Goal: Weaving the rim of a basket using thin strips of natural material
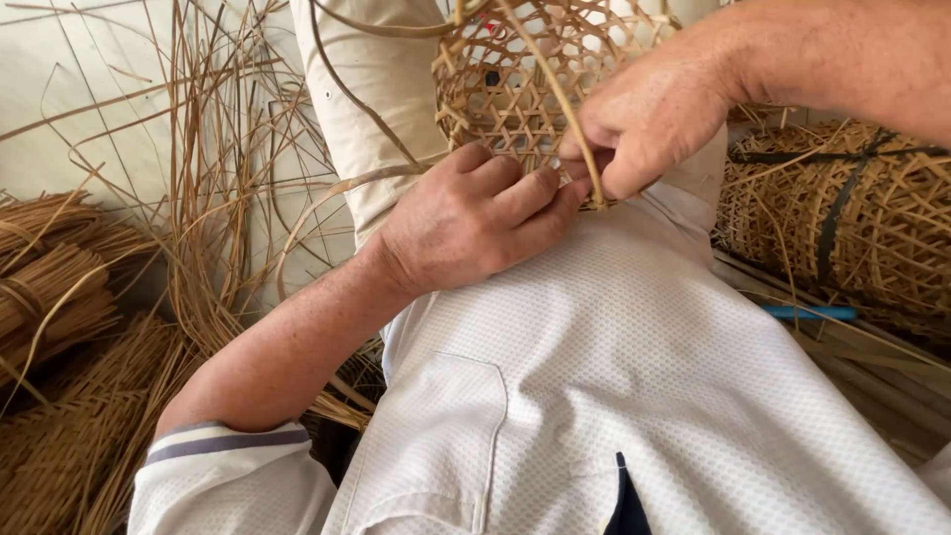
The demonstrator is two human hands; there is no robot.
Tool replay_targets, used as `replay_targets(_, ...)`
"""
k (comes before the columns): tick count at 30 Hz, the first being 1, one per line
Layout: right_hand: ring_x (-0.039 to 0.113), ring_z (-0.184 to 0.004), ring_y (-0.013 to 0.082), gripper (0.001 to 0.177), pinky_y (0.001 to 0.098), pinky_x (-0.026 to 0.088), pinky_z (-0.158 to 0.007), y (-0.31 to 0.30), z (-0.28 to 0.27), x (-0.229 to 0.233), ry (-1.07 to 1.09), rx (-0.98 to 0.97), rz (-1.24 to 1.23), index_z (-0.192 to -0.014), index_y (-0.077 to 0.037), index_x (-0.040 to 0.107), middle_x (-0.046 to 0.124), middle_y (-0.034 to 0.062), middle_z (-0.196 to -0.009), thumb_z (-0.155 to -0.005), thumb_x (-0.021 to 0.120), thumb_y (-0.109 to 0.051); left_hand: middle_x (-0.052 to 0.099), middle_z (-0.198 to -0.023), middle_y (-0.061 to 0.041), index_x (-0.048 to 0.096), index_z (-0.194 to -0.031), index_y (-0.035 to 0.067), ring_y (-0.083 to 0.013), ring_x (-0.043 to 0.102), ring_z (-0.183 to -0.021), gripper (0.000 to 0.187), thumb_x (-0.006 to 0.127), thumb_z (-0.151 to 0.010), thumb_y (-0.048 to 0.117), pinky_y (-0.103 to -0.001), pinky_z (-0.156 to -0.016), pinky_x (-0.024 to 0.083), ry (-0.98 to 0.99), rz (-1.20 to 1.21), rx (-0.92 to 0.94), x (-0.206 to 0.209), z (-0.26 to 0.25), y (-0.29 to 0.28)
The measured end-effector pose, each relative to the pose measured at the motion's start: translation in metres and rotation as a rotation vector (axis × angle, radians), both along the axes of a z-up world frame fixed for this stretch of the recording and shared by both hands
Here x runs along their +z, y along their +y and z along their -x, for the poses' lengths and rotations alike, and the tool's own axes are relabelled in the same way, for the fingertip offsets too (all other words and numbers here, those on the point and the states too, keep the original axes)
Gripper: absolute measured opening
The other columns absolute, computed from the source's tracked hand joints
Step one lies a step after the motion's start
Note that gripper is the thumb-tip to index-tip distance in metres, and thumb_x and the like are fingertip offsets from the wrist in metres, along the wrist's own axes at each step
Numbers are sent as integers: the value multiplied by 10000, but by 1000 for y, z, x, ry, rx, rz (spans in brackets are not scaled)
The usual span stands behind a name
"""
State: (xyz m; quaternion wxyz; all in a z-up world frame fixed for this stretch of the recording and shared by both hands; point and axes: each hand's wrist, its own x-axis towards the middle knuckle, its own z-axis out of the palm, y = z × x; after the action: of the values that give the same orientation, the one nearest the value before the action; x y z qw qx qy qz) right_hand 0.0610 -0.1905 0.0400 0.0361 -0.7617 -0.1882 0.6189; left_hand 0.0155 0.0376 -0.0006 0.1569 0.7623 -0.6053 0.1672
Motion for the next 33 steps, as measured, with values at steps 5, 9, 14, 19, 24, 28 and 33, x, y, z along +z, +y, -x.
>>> replay_targets(5,602,-610,187,207,339,497,-574,8,3,17,51,-93,12,-834,-115,822,735,44,-668,-725,659,-182,607,-1012,50,671,-1218,194,-72,574,-762,202,729,-1035,256,-257,-696,513,-11,-3,2,2,3,-4)
replay_targets(9,643,-651,149,215,305,491,-572,0,7,16,35,-84,113,-941,-222,874,787,-4,-746,-811,713,-280,645,-1044,37,684,-1186,193,-87,599,-775,171,722,-1028,247,-261,-705,510,-5,18,-27,3,6,-5)
replay_targets(14,601,-613,223,127,385,500,-563,-11,11,9,127,-340,34,-746,-26,831,683,106,-653,-776,785,-140,608,-959,35,670,-1214,188,-83,603,-796,190,716,-1049,269,-250,-727,513,62,-7,2,3,8,-5)
replay_targets(19,655,-658,179,374,304,479,-584,-3,7,26,125,-343,60,-1139,-189,936,842,51,-789,-867,682,-154,592,-916,35,669,-1130,201,-103,596,-774,127,713,-1039,278,-285,-737,517,112,-28,5,2,11,-3)
replay_targets(24,720,-692,149,255,297,573,-656,2,7,20,70,-243,53,-1012,-188,940,866,15,-791,-835,761,-152,595,-917,20,681,-1133,178,-108,593,-744,136,717,-1018,243,-278,-701,511,112,0,71,6,18,-4)
replay_targets(28,744,-716,144,223,304,618,-673,-3,7,14,52,-217,26,-979,-173,911,862,14,-796,-816,761,-192,585,-918,4,694,-1163,175,-126,597,-750,180,711,-998,245,-297,-682,504,151,-15,73,3,20,-5)
replay_targets(33,566,-503,157,228,303,440,-459,-24,11,3,1,-220,-102,-811,-108,856,698,39,-595,-922,675,-191,619,-903,-2,704,-1196,175,-113,594,-751,202,742,-1004,224,-297,-724,544,215,-32,82,-4,12,-2)
